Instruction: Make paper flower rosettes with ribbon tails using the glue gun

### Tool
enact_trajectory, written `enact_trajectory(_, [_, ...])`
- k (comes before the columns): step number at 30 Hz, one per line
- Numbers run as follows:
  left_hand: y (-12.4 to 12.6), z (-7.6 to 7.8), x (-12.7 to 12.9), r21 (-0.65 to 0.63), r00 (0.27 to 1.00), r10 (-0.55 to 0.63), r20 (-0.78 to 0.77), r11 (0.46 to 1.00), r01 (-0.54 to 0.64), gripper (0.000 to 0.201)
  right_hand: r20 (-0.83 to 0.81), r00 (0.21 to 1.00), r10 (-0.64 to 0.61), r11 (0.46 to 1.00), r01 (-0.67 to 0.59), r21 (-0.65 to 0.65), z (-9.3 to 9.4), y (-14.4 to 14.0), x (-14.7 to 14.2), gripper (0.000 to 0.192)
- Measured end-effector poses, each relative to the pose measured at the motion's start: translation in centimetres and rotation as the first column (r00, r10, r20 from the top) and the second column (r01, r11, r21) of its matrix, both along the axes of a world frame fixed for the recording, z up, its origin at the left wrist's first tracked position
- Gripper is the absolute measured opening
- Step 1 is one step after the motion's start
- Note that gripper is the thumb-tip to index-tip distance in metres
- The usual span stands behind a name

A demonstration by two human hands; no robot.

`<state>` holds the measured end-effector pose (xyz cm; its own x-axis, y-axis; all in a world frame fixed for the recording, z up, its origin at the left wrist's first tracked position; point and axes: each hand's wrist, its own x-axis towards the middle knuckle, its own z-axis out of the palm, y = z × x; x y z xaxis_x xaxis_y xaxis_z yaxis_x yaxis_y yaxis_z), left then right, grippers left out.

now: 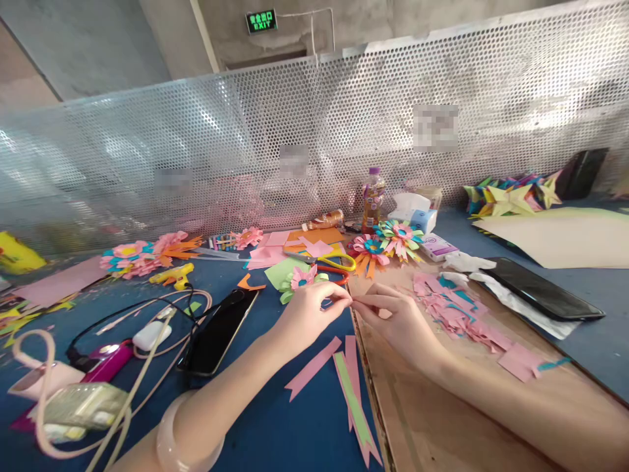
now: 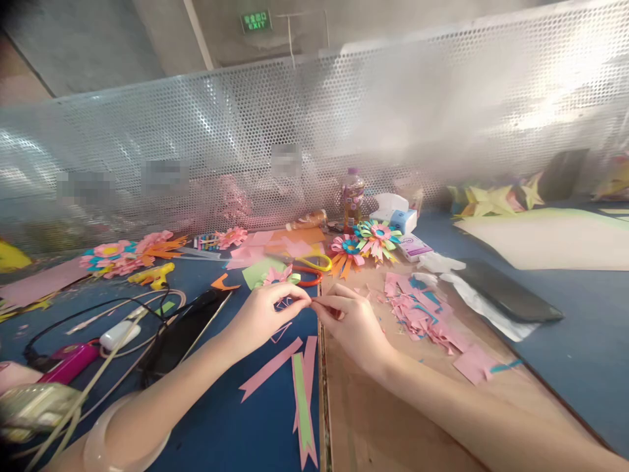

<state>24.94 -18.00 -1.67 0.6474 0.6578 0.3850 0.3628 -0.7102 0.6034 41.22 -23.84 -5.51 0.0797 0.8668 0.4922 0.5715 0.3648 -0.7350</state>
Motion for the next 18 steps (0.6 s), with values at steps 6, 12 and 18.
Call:
enact_trajectory(6, [0.11,-0.34,0.08,0.018,1.000,-0.007,-0.015,1.000,0.008,0.008,-0.024,1.000,-0.010,0.999,0.009,-0.051,-0.26,-0.08,-0.06,0.018])
enact_trajectory(12, [0.12,-0.07,0.24,-0.261,0.993,0.055,0.107,0.965,-0.026,0.013,-0.008,0.999,-0.033,0.999,0.033,-0.005,-0.11,0.09,0.17,0.015])
enact_trajectory(18, [-0.40,0.31,0.69,-0.619,0.958,0.115,0.263,0.781,0.076,0.015,-0.022,0.998,0.056,0.987,-0.052,0.155,-0.40,0.19,0.30,0.023])
